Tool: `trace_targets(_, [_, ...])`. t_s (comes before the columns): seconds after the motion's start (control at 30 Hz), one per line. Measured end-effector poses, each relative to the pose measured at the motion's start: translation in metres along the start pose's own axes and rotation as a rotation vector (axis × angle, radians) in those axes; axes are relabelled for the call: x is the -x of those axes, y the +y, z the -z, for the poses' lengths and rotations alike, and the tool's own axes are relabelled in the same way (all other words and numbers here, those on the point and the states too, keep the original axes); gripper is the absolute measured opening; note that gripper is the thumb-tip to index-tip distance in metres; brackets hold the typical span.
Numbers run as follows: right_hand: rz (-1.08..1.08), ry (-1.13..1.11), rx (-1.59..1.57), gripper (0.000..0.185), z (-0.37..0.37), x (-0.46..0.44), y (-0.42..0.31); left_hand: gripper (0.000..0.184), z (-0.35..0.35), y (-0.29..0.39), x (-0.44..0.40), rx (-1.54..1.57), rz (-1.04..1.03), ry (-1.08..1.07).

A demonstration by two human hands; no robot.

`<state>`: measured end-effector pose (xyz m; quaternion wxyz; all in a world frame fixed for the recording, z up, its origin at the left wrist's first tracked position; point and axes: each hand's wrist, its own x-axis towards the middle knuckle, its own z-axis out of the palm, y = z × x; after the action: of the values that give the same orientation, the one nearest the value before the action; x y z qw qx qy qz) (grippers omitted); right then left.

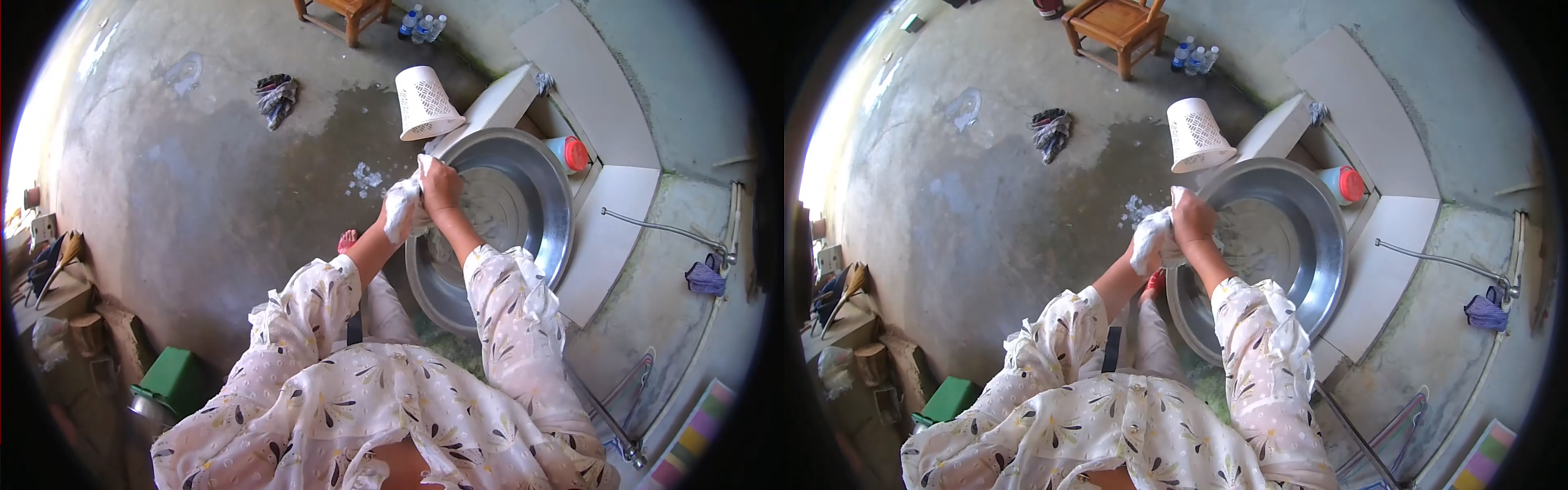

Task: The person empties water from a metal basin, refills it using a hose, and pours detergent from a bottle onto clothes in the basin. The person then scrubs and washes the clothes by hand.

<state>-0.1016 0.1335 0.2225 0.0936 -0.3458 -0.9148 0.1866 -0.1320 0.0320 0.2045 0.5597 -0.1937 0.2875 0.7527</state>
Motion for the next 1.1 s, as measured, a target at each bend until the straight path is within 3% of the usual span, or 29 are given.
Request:
trace_targets(0.07, [-0.064, 0.003, 0.045, 0.017, 0.005, 0.007, -0.016, 0.019, -0.011, 0.005, 0.006, -0.056, -0.045, 0.155])
trace_targets(0.1, [0.055, -0.018, 0.010, 0.016, 0.015, 0.018, -0.033, 0.021, 0.018, 0.003, -0.014, -0.222, -0.166, -0.167])
trace_targets(0.13, [0.170, -0.045, -0.024, 0.015, 0.021, 0.028, -0.045, 0.022, 0.040, -0.004, -0.027, -0.260, -0.200, -0.336])
trace_targets(0.17, [0.148, -0.050, -0.006, 0.015, 0.019, 0.030, -0.046, 0.022, 0.062, -0.011, -0.041, -0.288, -0.236, -0.504])
trace_targets(0.23, [0.112, -0.047, 0.027, 0.016, 0.014, 0.029, -0.044, 0.021, 0.071, -0.016, -0.049, -0.106, -0.155, -0.541])
trace_targets(0.3, [0.023, -0.033, 0.030, 0.016, 0.008, 0.015, -0.029, 0.021, 0.026, -0.005, -0.012, 0.065, 0.000, -0.086])
trace_targets(0.33, [0.006, 0.019, -0.010, 0.017, 0.002, 0.005, -0.010, 0.021, 0.009, -0.004, -0.001, -0.049, 0.019, 0.072])
trace_targets(0.4, [-0.040, -0.061, 0.064, 0.016, 0.003, -0.003, -0.006, 0.022, -0.002, -0.001, 0.005, -0.004, 0.055, 0.048])
trace_targets(0.5, [0.096, -0.040, 0.014, 0.015, 0.000, 0.017, -0.028, 0.016, 0.025, -0.004, -0.013, 0.123, -0.063, -0.117])
trace_targets(0.57, [0.196, -0.168, -0.003, 0.013, 0.019, 0.041, -0.065, 0.017, -0.009, -0.023, 0.004, -1.035, -0.420, 0.536])
trace_targets(0.63, [0.231, -0.084, -0.038, 0.014, 0.016, 0.043, -0.062, 0.020, 0.023, -0.027, -0.019, -1.068, -0.465, 0.247])
trace_targets(0.67, [0.113, -0.092, 0.065, 0.016, -0.014, 0.032, -0.032, 0.019, 0.074, -0.026, -0.048, -0.480, -0.305, -0.316])
trace_targets(0.73, [0.037, 0.024, 0.018, 0.015, -0.013, 0.005, -0.004, 0.022, 0.042, -0.017, -0.023, -0.001, 0.007, -0.062])
trace_targets(0.83, [-0.085, -0.070, 0.071, 0.015, -0.004, 0.001, -0.013, 0.019, 0.006, 0.000, -0.003, 0.055, -0.002, 0.078])
trace_targets(0.87, [0.011, -0.060, 0.013, 0.015, -0.004, 0.009, -0.019, 0.019, 0.004, 0.001, -0.004, 0.057, -0.031, 0.150])
trace_targets(0.97, [0.171, -0.176, -0.080, 0.013, 0.014, 0.045, -0.068, 0.017, 0.033, -0.012, -0.010, -0.147, -0.140, -0.039])
trace_targets(1.03, [0.203, -0.082, -0.043, 0.010, -0.006, 0.042, -0.049, 0.016, 0.046, -0.012, -0.023, -0.293, -0.226, -0.185])
trace_targets(1.1, [0.054, -0.041, 0.039, 0.015, -0.016, 0.011, -0.014, 0.016, 0.012, -0.002, -0.002, -0.066, 0.007, 0.165])
